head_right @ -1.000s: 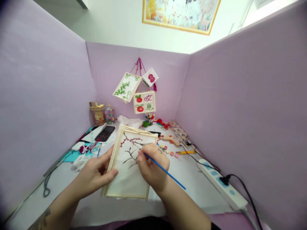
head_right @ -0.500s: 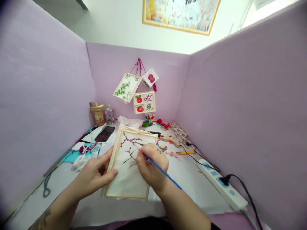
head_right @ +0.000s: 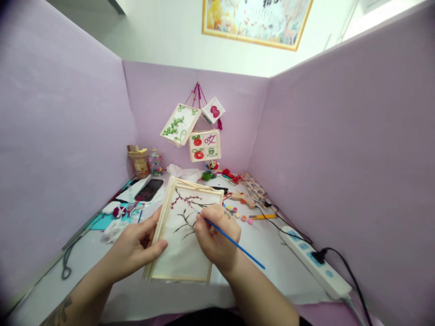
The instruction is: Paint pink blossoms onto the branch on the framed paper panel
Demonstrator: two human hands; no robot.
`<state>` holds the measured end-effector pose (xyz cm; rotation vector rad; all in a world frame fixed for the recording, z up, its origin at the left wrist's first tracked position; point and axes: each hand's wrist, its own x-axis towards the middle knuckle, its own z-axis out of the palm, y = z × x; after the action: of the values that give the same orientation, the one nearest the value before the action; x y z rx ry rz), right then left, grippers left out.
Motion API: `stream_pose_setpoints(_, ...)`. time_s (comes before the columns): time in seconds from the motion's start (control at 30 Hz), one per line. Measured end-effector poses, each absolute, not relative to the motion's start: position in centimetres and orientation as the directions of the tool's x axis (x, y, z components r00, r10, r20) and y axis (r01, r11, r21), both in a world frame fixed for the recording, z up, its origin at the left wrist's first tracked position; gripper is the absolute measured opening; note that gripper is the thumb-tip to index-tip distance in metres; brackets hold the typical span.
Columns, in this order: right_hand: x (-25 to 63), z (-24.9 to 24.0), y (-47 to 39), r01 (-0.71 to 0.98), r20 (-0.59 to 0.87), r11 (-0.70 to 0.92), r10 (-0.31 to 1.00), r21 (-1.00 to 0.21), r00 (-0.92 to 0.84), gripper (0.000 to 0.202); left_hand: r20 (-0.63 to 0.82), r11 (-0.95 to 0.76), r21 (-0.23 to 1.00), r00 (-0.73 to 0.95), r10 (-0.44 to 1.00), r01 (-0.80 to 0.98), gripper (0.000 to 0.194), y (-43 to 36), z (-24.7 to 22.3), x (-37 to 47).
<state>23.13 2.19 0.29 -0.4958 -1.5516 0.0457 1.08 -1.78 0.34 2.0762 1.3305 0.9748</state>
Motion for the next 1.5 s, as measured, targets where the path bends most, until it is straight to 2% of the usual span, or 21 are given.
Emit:
stream_pose_setpoints(0.63, 23.07, 0.58, 2.09, 0.337, 0.937, 0.883, 0.349, -0.328, -0.002, 0.014, 0.301, -0.415, 0.716, 0.287, 0.909, 0.562, 0.08, -1.71, 0.08, 0.96)
stream_pose_setpoints(0.87, 23.1, 0.4, 2.28, 0.24, 0.95, 0.92, 0.311, -0.308, 0.028, 0.018, 0.319, -0.43, 0.706, 0.291, 0.902, 0.562, 0.08, -1.58, 0.1, 1.01)
stream_pose_setpoints(1.2, 23.04, 0.75, 2.11, 0.315, 0.945, 0.898, 0.327, -0.307, -0.011, 0.015, 0.297, -0.412, 0.712, 0.288, 0.91, 0.568, 0.081, -1.63, 0.08, 1.05)
stream_pose_setpoints(1.5, 22.98, 0.8, 2.17, 0.309, 0.947, 0.903, 0.32, -0.299, -0.018, 0.016, 0.293, -0.41, 0.723, 0.29, 0.911, 0.557, 0.081, -1.67, 0.21, 1.03)
